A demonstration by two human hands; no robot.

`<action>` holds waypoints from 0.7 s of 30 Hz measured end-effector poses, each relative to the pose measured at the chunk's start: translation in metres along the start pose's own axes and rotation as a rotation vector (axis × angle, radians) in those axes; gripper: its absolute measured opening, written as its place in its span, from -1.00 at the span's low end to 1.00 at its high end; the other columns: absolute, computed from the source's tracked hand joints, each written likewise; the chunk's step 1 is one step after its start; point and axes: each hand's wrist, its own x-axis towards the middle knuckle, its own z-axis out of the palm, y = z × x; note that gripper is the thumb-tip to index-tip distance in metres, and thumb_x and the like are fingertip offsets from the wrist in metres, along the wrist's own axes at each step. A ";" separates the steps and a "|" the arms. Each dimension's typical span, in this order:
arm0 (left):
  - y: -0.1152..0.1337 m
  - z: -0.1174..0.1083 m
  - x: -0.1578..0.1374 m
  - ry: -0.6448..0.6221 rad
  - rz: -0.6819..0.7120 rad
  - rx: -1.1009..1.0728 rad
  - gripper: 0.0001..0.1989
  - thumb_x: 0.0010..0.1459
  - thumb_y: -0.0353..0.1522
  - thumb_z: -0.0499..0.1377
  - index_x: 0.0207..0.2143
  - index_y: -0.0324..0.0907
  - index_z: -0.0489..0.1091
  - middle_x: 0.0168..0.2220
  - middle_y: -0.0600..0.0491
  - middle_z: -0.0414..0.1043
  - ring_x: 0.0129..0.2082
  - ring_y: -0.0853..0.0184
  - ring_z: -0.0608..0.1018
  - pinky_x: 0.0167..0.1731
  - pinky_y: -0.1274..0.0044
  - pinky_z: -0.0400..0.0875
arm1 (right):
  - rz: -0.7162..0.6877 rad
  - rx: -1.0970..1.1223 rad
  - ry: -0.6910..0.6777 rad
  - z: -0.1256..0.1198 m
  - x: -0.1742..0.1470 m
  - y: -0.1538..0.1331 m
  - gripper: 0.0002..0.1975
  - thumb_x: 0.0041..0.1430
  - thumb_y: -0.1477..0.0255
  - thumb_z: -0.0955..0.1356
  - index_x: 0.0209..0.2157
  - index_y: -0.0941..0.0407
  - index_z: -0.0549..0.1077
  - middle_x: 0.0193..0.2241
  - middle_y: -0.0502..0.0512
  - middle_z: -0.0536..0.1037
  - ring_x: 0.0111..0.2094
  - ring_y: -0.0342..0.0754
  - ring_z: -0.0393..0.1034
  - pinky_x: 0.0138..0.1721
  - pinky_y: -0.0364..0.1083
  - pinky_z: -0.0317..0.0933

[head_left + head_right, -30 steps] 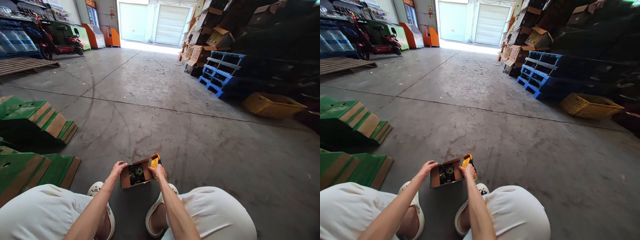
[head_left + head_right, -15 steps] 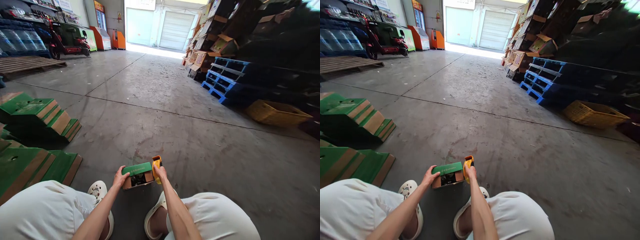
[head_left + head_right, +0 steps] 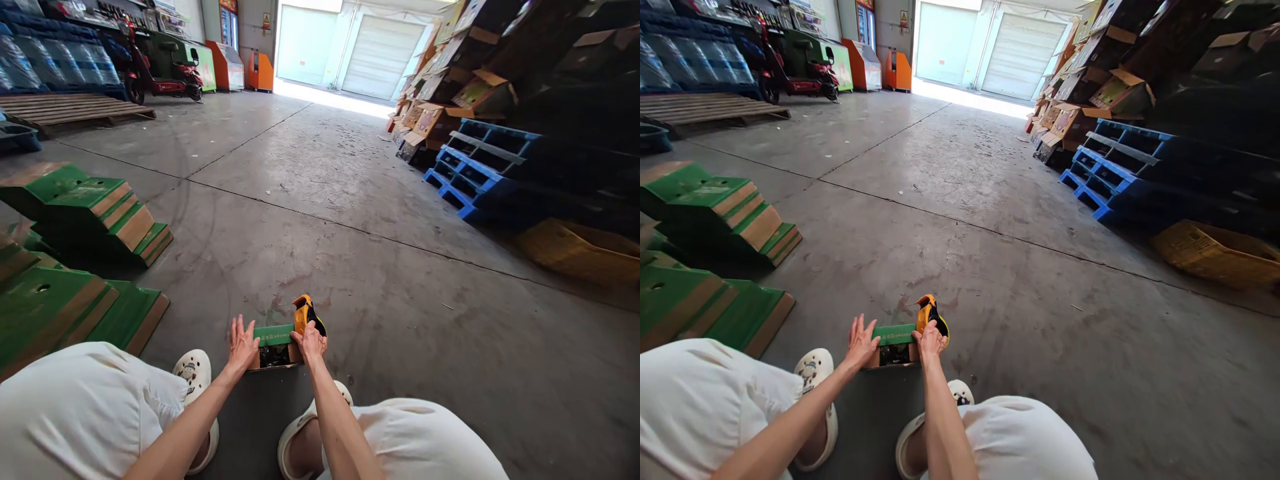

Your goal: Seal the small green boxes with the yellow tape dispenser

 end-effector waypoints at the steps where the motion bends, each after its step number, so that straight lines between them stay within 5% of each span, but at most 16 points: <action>1: 0.010 0.000 -0.005 0.032 0.074 0.046 -0.47 0.34 -0.36 0.17 0.34 -0.18 0.39 0.53 -0.26 0.06 0.56 -0.07 0.03 0.44 0.09 0.09 | 0.000 -0.005 -0.001 0.000 0.001 0.000 -0.57 0.33 0.13 0.46 0.03 0.12 0.36 -0.02 0.39 0.69 0.08 0.21 0.60 0.07 0.04 0.21; 5: 0.048 0.017 -0.053 0.159 0.401 0.159 -0.45 0.40 -0.38 0.05 0.41 -0.21 0.32 0.53 -0.23 0.07 0.55 -0.02 0.09 0.47 0.08 0.05 | 0.001 -0.014 -0.011 -0.002 0.003 -0.001 -0.57 0.35 0.13 0.45 0.02 0.13 0.36 0.00 0.41 0.68 0.11 0.19 0.59 0.07 0.03 0.22; 9: 0.055 0.057 -0.121 0.222 0.698 0.235 -0.16 0.33 -0.40 0.11 0.58 -0.23 -0.14 0.59 -0.18 -0.20 0.59 0.03 -0.09 0.50 0.11 0.02 | 0.001 -0.020 -0.022 -0.002 0.003 0.000 -0.59 0.36 0.13 0.44 0.01 0.13 0.36 -0.01 0.42 0.68 0.10 0.20 0.60 0.05 0.03 0.23; 12: 0.040 0.074 -0.140 0.219 0.720 0.272 -0.02 0.31 -0.34 0.17 0.59 -0.30 -0.34 0.59 -0.22 -0.26 0.59 0.02 -0.11 0.47 0.13 0.10 | 0.000 -0.024 -0.025 -0.001 0.003 0.000 -0.58 0.37 0.12 0.43 0.02 0.13 0.35 0.00 0.43 0.68 0.11 0.22 0.59 0.04 0.04 0.24; 21: 0.028 0.076 -0.114 0.111 0.692 0.291 0.13 0.25 -0.34 0.21 0.57 -0.32 -0.53 0.58 -0.27 -0.34 0.58 0.02 -0.14 0.48 0.11 0.09 | -0.003 -0.026 -0.037 -0.007 0.006 -0.005 -0.60 0.36 0.12 0.43 0.00 0.11 0.35 -0.02 0.42 0.68 0.09 0.20 0.60 0.02 0.03 0.23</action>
